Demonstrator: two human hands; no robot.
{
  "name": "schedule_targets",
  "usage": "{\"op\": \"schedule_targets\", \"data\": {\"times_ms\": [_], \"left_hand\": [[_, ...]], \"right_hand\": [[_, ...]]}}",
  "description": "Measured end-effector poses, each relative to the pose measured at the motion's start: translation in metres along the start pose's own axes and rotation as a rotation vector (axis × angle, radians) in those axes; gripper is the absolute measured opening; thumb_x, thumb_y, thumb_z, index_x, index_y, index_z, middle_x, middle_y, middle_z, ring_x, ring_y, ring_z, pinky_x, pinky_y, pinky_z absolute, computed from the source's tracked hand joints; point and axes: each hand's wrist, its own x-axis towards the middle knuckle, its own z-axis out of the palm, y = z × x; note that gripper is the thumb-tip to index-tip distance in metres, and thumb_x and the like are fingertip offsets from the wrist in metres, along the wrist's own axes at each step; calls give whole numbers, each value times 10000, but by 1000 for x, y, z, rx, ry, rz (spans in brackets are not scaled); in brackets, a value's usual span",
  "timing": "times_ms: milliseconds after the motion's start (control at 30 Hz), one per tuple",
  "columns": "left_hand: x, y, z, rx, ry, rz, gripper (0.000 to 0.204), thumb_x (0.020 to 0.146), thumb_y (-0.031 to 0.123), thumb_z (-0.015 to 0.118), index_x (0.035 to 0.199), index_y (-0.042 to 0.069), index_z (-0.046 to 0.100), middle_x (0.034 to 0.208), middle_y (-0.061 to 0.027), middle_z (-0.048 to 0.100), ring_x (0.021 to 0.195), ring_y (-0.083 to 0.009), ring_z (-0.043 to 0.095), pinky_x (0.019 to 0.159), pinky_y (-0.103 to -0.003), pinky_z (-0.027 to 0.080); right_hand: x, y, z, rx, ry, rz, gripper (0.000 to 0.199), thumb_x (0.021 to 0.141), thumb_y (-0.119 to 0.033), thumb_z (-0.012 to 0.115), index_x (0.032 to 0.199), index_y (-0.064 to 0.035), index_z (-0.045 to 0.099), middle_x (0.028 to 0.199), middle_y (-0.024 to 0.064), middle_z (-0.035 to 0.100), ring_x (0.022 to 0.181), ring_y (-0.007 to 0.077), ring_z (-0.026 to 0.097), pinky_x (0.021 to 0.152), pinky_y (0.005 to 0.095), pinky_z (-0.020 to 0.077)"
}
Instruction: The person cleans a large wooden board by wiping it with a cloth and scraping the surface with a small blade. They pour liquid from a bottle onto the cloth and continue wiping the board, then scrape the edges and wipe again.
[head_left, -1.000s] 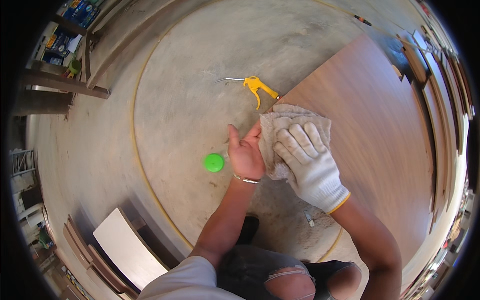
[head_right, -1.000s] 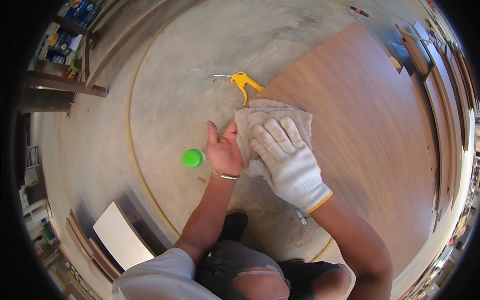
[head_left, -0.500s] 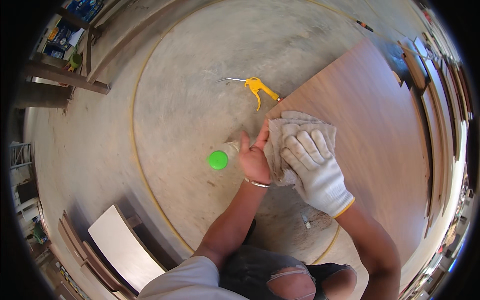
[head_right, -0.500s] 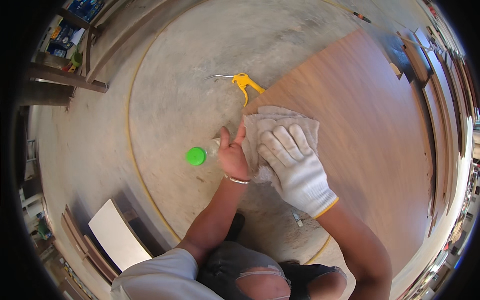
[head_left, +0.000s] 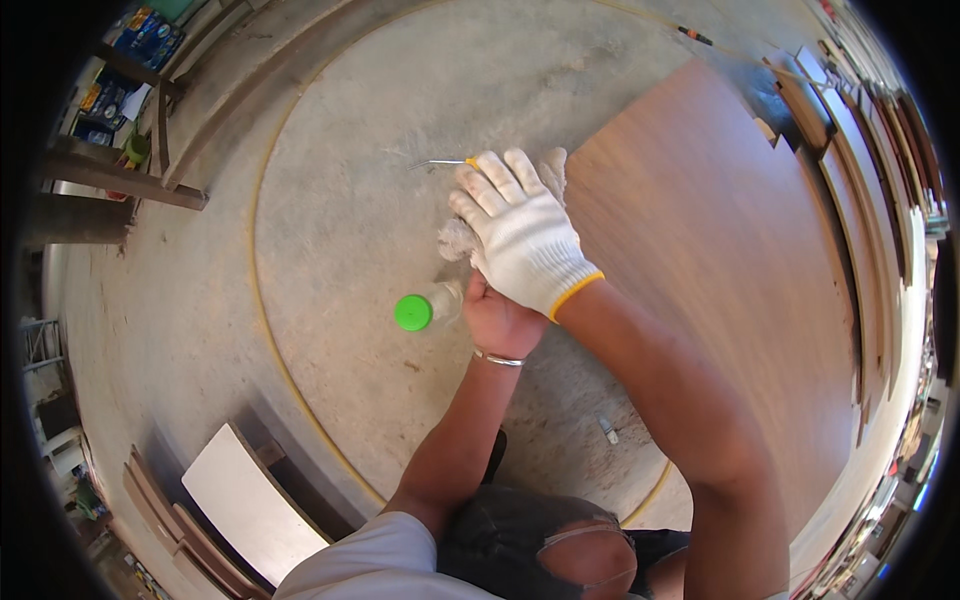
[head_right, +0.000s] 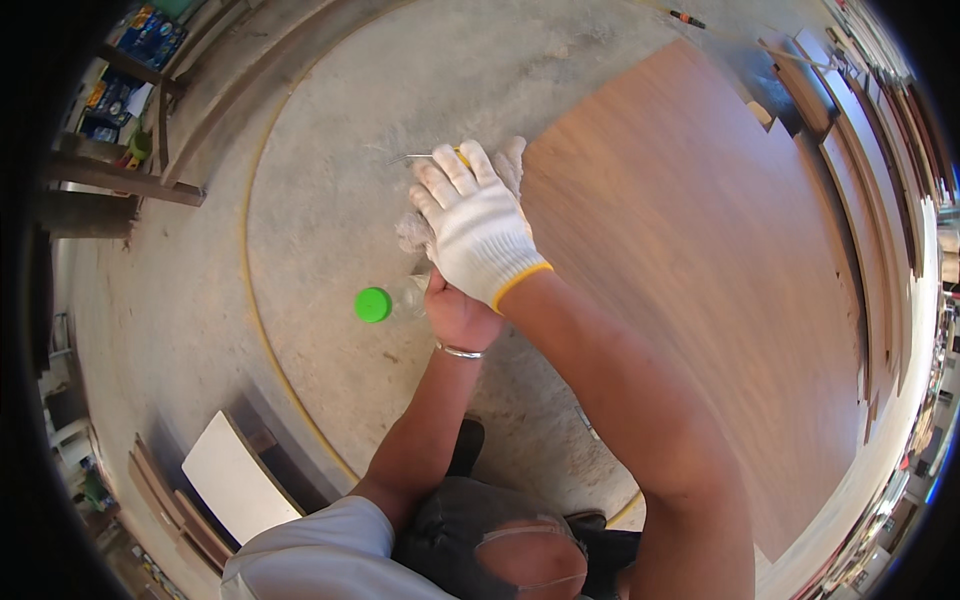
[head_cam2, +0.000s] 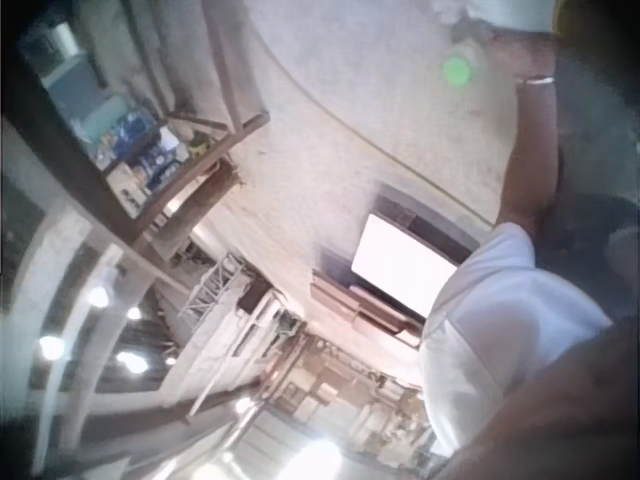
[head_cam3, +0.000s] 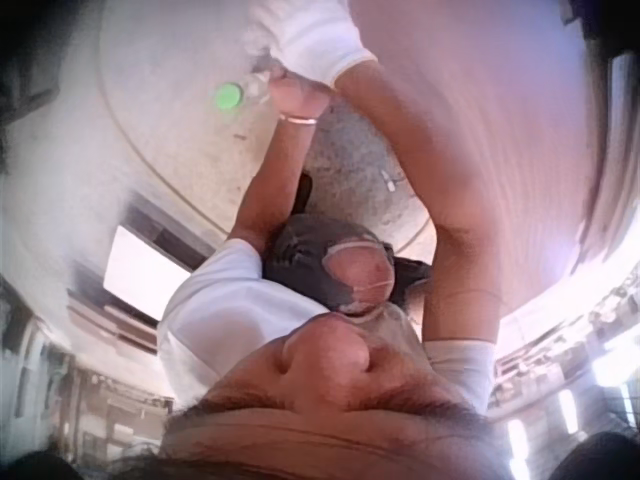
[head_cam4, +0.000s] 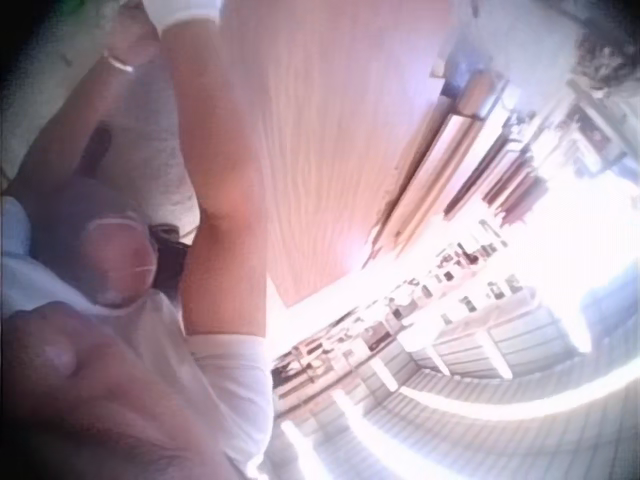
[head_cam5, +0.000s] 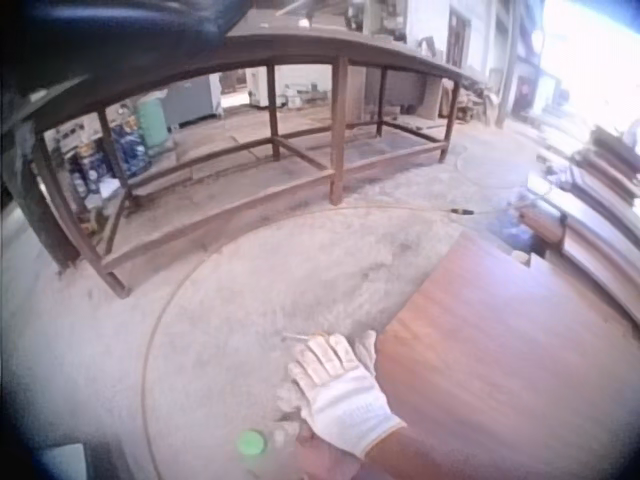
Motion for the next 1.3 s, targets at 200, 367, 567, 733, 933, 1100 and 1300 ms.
{"op": "schedule_targets", "data": {"times_ms": [200, 367, 567, 733, 933, 1100, 1300], "left_hand": [[-4, 11, -12, 109, -7, 74, 655, 1084, 491, 312, 1596, 94, 414, 1656, -102, 416, 1543, -313, 340, 1278, -441, 255], [-3, 9, 4, 127, 79, 30, 661, 1073, 503, 391, 1595, 98, 414, 1635, -93, 459, 1527, -259, 360, 1266, -444, 206], [5, 5, 24, 443, 404, 120, 576, 1058, 480, 462, 1482, 93, 514, 1546, -74, 550, 1428, -225, 461, 1196, -466, 283], [15, 4, 42, 697, 445, 132, 376, 1059, 364, 577, 1337, 113, 603, 1303, -20, 684, 1157, -171, 606, 993, -371, 441], [10, -5, 28, 994, 526, 64, 232, 1038, 234, 645, 1227, 99, 659, 1114, -9, 725, 973, -146, 664, 855, -341, 519], [-18, -69, 28, 1039, 584, -62, 117, 1032, 215, 681, 1076, 111, 652, 990, -23, 718, 869, -170, 690, 758, -351, 560], [-53, -124, 38, 1156, 467, -415, 254, 1080, 263, 594, 1194, 39, 633, 1052, -107, 744, 931, -245, 729, 817, -423, 602]], "right_hand": [[-73, -18, -51, 100, -75, 96, 479, 719, -206, 768, 1167, -57, 682, 1322, 99, 599, 1303, 370, 497, 1138, 511, 392], [-194, -39, -125, 21, -303, 202, 480, 669, -254, 762, 1105, -64, 696, 1229, 91, 607, 1186, 372, 555, 1037, 542, 451], [-340, -68, -185, -124, -495, 364, 374, 737, -256, 728, 1045, -50, 682, 1219, 199, 583, 1251, 461, 518, 1093, 659, 392], [-451, -107, -207, -288, -334, 557, 357, 774, -245, 728, 1077, -56, 705, 1267, 204, 609, 1306, 489, 523, 1143, 699, 352], [-536, -136, -202, -303, -43, 1042, 491, 973, -200, 616, 1446, -95, 536, 1568, 237, 477, 1480, 488, 393, 1217, 645, 280], [-574, -158, -196, -433, 56, 1457, 598, 966, -95, 566, 1552, -46, 459, 1636, 205, 415, 1559, 466, 256, 1285, 548, 179], [-486, -122, -178, -374, 141, 1240, 632, 821, -153, 696, 1428, -37, 564, 1521, 237, 502, 1471, 455, 383, 1220, 672, 189]]}}
